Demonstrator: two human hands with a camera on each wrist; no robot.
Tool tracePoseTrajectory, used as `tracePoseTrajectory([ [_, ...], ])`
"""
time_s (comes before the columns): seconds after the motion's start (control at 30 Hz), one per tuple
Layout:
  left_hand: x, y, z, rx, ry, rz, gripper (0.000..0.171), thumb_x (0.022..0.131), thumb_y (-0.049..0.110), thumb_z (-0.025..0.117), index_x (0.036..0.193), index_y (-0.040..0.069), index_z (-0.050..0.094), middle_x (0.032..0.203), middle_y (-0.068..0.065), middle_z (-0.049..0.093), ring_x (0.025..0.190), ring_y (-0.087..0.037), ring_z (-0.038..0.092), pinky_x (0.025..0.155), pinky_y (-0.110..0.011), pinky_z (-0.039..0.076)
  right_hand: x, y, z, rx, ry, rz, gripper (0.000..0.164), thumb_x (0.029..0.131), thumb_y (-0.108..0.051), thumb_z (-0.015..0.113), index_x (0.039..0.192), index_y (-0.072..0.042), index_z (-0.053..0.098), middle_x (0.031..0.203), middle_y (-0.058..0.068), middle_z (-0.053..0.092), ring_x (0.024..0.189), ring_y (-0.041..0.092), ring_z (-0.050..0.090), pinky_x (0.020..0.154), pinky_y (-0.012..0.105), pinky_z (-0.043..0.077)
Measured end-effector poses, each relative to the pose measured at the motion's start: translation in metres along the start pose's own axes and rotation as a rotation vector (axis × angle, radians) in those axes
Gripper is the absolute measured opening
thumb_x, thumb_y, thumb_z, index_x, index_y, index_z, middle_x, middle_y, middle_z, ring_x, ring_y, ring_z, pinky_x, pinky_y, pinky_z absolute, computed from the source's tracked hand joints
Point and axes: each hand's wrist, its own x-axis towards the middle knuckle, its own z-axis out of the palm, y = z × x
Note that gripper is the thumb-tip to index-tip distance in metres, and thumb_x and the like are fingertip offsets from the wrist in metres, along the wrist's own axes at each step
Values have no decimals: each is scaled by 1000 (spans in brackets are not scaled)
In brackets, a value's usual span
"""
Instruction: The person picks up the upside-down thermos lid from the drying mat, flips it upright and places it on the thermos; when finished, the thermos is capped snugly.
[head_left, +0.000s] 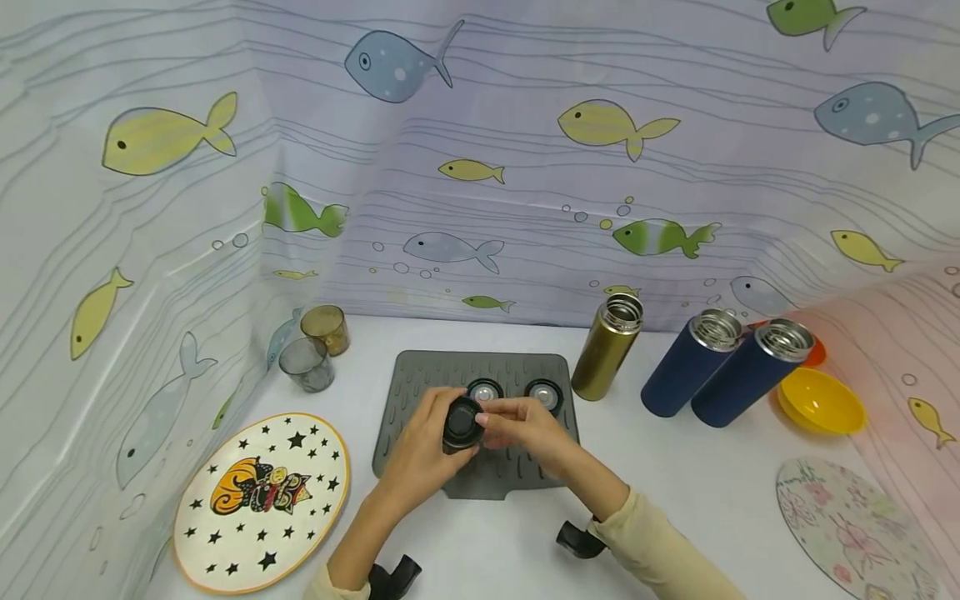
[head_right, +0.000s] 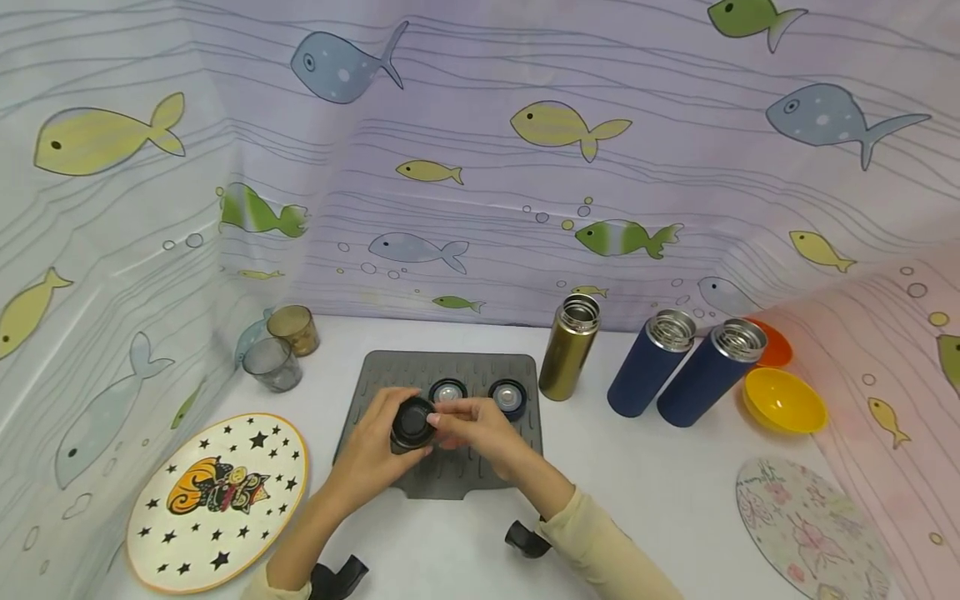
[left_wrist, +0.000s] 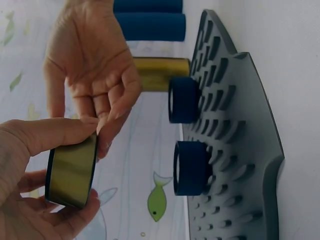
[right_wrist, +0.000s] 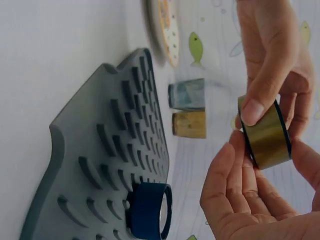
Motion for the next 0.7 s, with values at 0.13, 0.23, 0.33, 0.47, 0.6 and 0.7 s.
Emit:
tracePoseTrajectory([
  [0.13,-2,2,1,2,0,49,77,68,4,91,135,7,53,128,-7,53,116,-25,61,93,-41,55,-6,0,-2,65,-29,3,41,95,-18,67,125,8,63,109,11,73,90,16,71,86,35,59],
  [0.23,-4,2,2,-41,-28,55,83,69,11,91,141,10,48,135,-8,50,121,-25,58,95,-42,54,-13,-2,0,67,18,2,45,93,-17,69,127,11,60,115,16,71,94,22,73,88,36,58],
  [0.33,-5,2,0,-188,-69,-21,91,73,21,90,149,16,39,144,-9,44,129,-28,51,103,-47,48,-21,-4,4,-46,122,-83,48,92,-19,72,130,8,60,119,20,69,100,26,72,89,36,58],
  [0.47,-2,-1,-9,-488,-109,-187,82,86,24,79,153,12,33,150,-16,41,136,-35,44,111,-53,40,-31,-6,9,-435,290,-451,42,86,-13,78,123,3,66,112,16,72,98,25,72,83,34,59],
  [0.6,2,-3,-17,-665,-180,-292,71,91,18,72,151,4,35,150,-19,43,138,-38,43,113,-50,38,-36,-7,4,-901,447,-922,36,87,-10,76,119,5,67,113,15,71,100,28,71,83,37,59],
  [0.7,4,-2,-19,-689,-236,-297,74,89,17,75,150,3,36,151,-18,43,140,-37,42,115,-43,37,-37,-8,-1,-1139,506,-1189,28,97,-13,64,117,6,67,113,17,71,101,30,70,83,38,59],
])
